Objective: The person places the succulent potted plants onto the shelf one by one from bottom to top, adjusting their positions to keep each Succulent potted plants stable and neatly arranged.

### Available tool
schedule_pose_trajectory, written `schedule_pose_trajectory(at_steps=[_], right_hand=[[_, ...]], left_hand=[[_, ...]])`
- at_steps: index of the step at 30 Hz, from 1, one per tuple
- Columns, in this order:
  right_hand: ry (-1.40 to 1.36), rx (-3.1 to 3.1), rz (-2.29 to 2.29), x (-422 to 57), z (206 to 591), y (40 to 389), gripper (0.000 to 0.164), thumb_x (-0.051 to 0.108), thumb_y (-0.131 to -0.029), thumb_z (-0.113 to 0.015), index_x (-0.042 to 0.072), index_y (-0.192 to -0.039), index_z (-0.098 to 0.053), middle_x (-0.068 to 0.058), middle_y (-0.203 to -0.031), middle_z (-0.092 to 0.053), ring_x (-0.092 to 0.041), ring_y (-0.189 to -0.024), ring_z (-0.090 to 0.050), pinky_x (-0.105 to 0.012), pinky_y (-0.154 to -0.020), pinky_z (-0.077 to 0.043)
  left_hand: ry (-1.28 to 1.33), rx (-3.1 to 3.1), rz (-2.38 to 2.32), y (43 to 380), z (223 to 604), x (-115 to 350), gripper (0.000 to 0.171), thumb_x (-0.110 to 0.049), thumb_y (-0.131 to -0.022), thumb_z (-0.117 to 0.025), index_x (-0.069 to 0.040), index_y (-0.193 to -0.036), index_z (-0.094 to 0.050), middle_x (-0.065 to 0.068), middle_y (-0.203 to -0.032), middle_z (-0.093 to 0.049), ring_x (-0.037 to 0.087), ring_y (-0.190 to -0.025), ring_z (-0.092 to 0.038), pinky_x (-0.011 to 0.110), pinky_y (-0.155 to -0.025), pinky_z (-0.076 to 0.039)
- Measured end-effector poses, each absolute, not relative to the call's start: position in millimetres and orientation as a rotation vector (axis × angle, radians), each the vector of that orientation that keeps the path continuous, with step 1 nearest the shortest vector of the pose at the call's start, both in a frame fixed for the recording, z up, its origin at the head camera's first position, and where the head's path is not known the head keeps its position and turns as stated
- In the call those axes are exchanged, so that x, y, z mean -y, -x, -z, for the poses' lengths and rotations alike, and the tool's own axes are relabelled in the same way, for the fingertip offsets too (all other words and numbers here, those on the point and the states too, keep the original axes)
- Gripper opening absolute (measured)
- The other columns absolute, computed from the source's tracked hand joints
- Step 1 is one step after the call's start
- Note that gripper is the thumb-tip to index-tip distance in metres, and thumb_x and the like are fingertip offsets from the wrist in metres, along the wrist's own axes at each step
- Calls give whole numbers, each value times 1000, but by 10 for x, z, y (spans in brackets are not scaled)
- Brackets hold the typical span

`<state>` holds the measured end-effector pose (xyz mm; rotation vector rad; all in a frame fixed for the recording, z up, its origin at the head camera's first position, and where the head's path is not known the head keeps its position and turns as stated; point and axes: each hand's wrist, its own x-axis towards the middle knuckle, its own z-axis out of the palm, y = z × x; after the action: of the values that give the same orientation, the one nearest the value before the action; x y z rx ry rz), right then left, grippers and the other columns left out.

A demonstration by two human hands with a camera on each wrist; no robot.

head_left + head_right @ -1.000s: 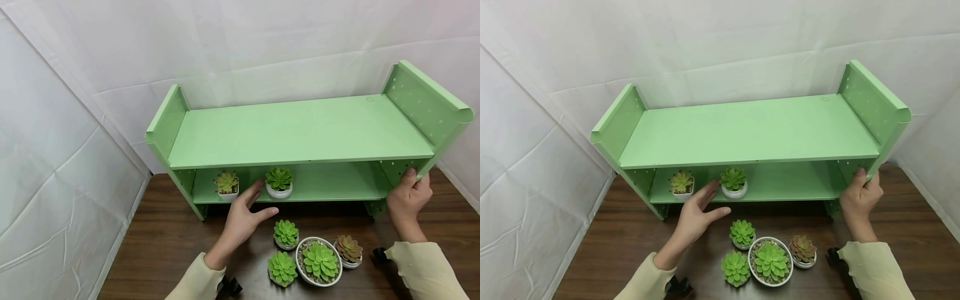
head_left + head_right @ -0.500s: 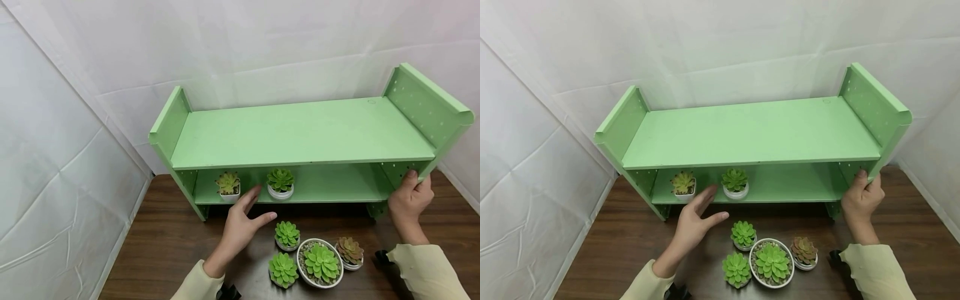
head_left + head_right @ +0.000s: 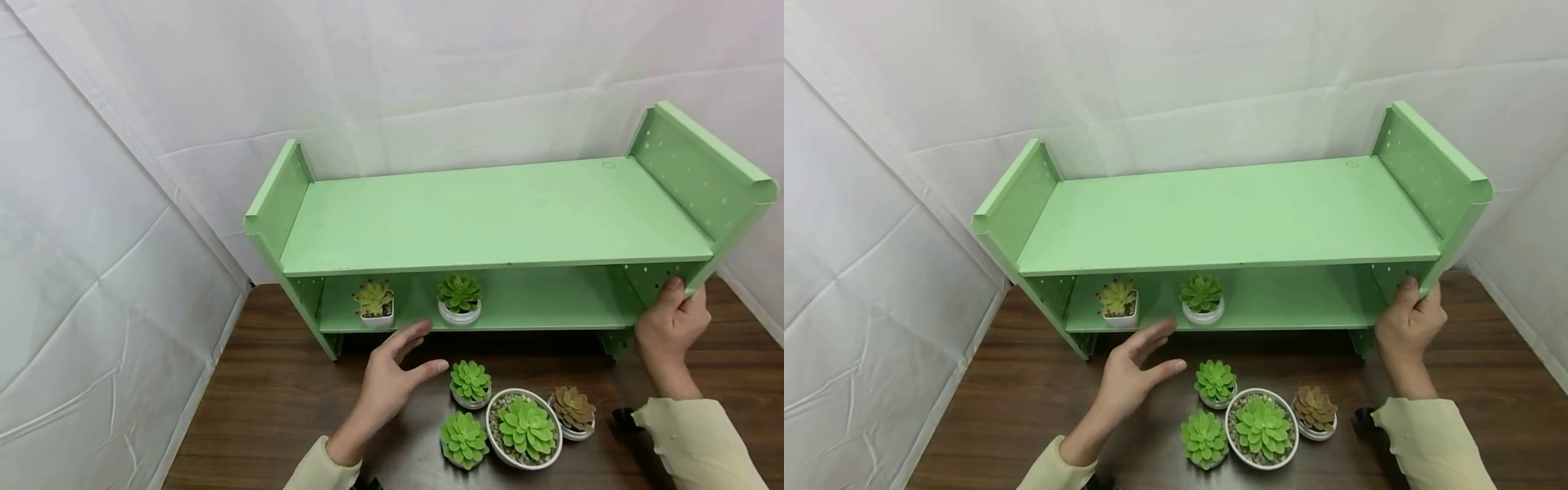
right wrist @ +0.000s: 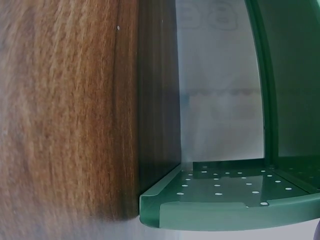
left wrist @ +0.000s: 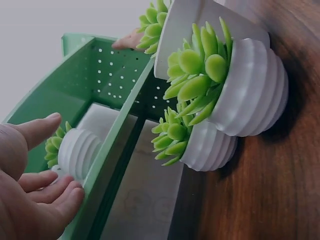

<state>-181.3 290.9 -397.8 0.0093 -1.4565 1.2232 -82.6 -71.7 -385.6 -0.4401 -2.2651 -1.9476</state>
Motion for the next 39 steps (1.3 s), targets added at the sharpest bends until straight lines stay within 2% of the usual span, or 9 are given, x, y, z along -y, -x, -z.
schedule_pose_trajectory(at_steps=[5,13,18,20,25,28,31,39], right_hand=[[-10,1450,-1237,-2890,3942,1784,21,12,-94,-50,-2,-93,-65,8,-59,-42,-1,-58,-43,-14,-60,-31],[-12,1450,-1232,-2909,3964,1788,24,14,-94,-51,-8,-89,-62,8,-55,-38,1,-55,-39,-14,-58,-28],[-17,1454,-1232,-2909,3975,1781,23,14,-94,-51,-3,-95,-65,9,-57,-41,0,-57,-43,-14,-60,-32],[-14,1449,-1235,-2898,3961,1773,23,14,-94,-51,-5,-94,-65,8,-58,-42,-1,-58,-44,-14,-61,-32],[-19,1453,-1235,-2948,4015,1828,25,14,-94,-52,-8,-89,-62,7,-55,-39,1,-55,-41,-14,-59,-29],[-14,1461,-1227,-3001,4079,1870,22,15,-94,-52,-3,-93,-65,7,-56,-40,0,-56,-43,-14,-59,-30],[-6,1468,-1220,-3026,4112,1884,20,14,-94,-51,-1,-94,-66,7,-57,-42,-1,-58,-44,-14,-60,-31],[-6,1476,-1221,-3027,4113,1883,21,12,-94,-50,-3,-92,-64,6,-57,-41,-1,-57,-43,-14,-59,-30]], left_hand=[[477,2275,2032,757,3736,738,54,-9,-76,-75,-3,-125,-54,7,-125,-54,28,-114,-49,39,-96,-37],[603,2339,2057,722,3766,769,57,-7,-75,-75,0,-127,-51,12,-126,-52,28,-117,-47,39,-98,-36],[619,2417,2022,713,3801,770,61,-10,-75,-76,-5,-130,-50,8,-130,-49,25,-118,-46,39,-97,-36],[626,2439,2015,709,3805,765,61,-11,-75,-76,-8,-130,-49,8,-132,-47,26,-118,-46,40,-97,-37],[677,2448,2007,724,3844,757,63,-10,-75,-76,-6,-131,-48,9,-133,-46,27,-120,-44,40,-98,-36],[706,2475,1998,738,3874,746,66,-9,-75,-76,-4,-133,-46,9,-133,-46,23,-119,-44,38,-98,-35],[716,2524,1980,737,3895,728,67,-12,-75,-76,-6,-134,-44,10,-134,-45,20,-118,-45,37,-99,-35],[709,2608,1917,718,3920,674,67,-17,-76,-76,-11,-134,-45,7,-133,-46,22,-118,-45,34,-99,-35]])
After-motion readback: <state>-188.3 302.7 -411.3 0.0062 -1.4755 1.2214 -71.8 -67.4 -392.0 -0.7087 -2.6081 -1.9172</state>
